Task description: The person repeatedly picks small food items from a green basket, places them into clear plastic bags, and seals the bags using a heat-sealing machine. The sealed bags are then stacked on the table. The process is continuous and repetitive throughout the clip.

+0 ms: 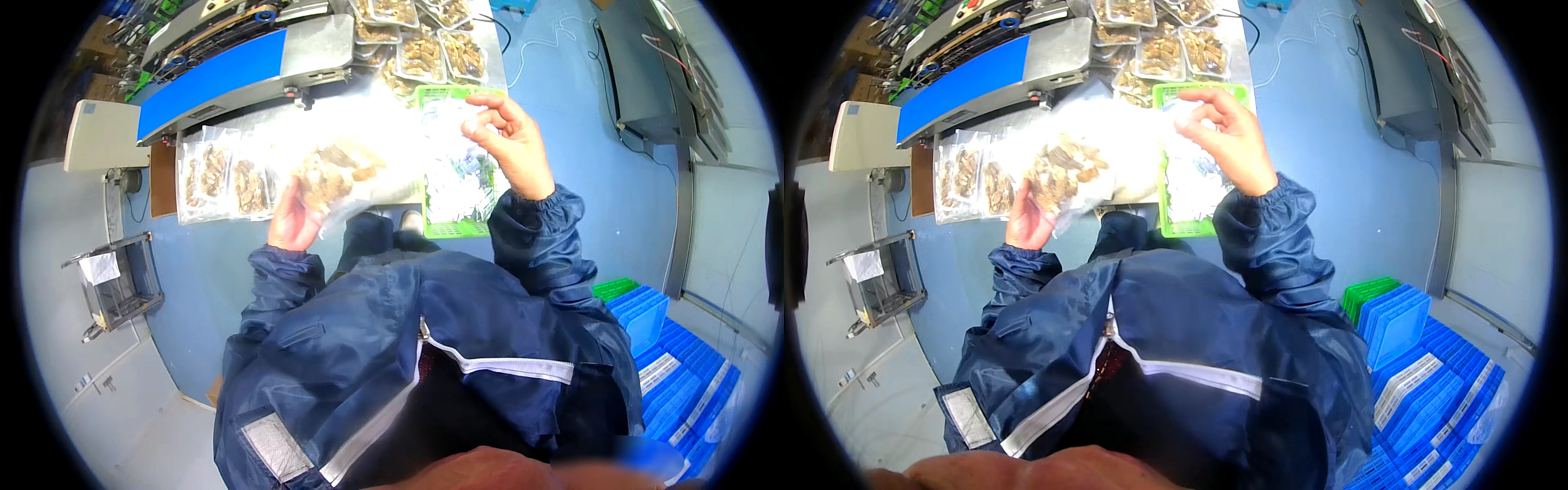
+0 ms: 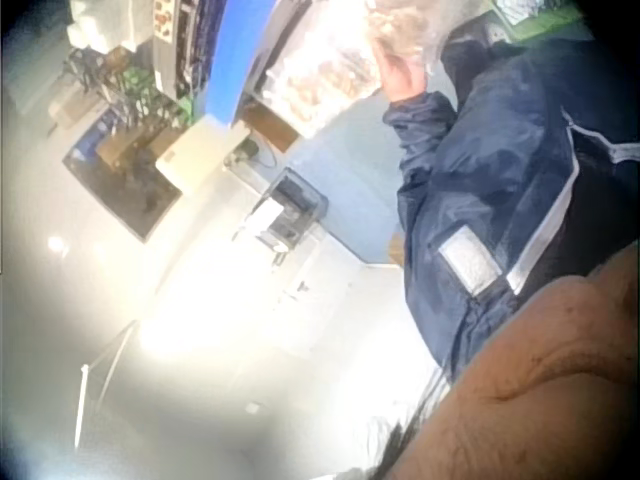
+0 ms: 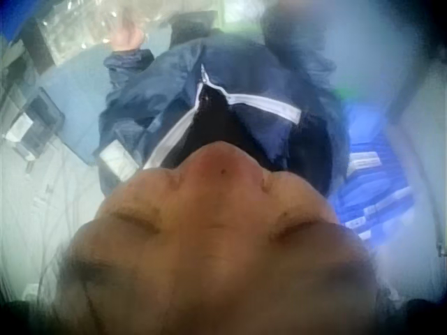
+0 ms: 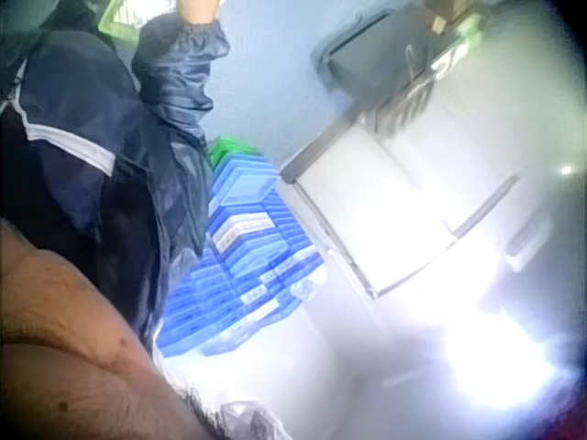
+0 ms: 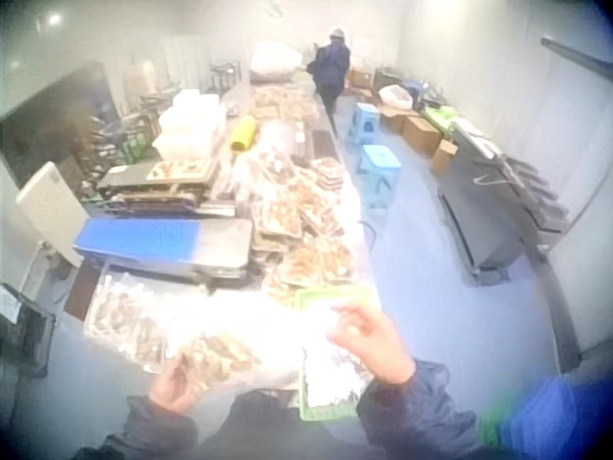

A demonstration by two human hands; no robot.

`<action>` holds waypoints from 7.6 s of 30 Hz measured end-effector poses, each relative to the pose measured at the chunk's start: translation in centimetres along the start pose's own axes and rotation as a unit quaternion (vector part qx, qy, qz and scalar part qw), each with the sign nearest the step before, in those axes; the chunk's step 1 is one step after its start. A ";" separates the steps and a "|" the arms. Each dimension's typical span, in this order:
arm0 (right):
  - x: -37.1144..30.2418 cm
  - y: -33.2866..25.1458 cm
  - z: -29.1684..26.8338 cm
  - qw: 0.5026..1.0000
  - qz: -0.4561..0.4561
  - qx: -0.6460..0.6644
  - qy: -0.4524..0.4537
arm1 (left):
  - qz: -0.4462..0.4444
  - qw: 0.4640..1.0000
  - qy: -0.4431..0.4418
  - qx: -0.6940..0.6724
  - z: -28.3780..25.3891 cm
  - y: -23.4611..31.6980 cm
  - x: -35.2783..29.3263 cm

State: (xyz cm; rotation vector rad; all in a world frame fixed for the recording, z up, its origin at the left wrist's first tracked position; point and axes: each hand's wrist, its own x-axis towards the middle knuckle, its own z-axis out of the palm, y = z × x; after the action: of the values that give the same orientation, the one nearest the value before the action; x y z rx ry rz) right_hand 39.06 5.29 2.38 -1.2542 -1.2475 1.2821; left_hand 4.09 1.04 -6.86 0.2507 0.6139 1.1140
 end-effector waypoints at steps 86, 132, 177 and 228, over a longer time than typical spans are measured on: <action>4.3 1.3 15.7 0.937 -0.285 -0.202 0.011 | 0.296 0.768 0.197 0.533 6.7 0.4 5.1; 19.1 15.3 4.1 0.964 -0.039 -0.128 0.228 | 0.279 0.699 0.184 0.632 -2.1 -0.7 4.0; -1.1 14.7 4.8 0.967 0.223 0.121 -0.008 | 0.327 0.538 -0.036 0.776 2.9 -8.0 7.7; -6.3 25.6 -2.0 0.903 0.031 -0.400 0.156 | -0.089 0.960 0.213 0.160 -5.0 -2.6 0.2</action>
State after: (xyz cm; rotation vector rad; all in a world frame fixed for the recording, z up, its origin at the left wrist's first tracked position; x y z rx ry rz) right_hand 42.32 -2.50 -22.65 -1.9928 -1.5538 0.5438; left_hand 3.27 -0.43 -12.26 0.2282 1.1842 0.8925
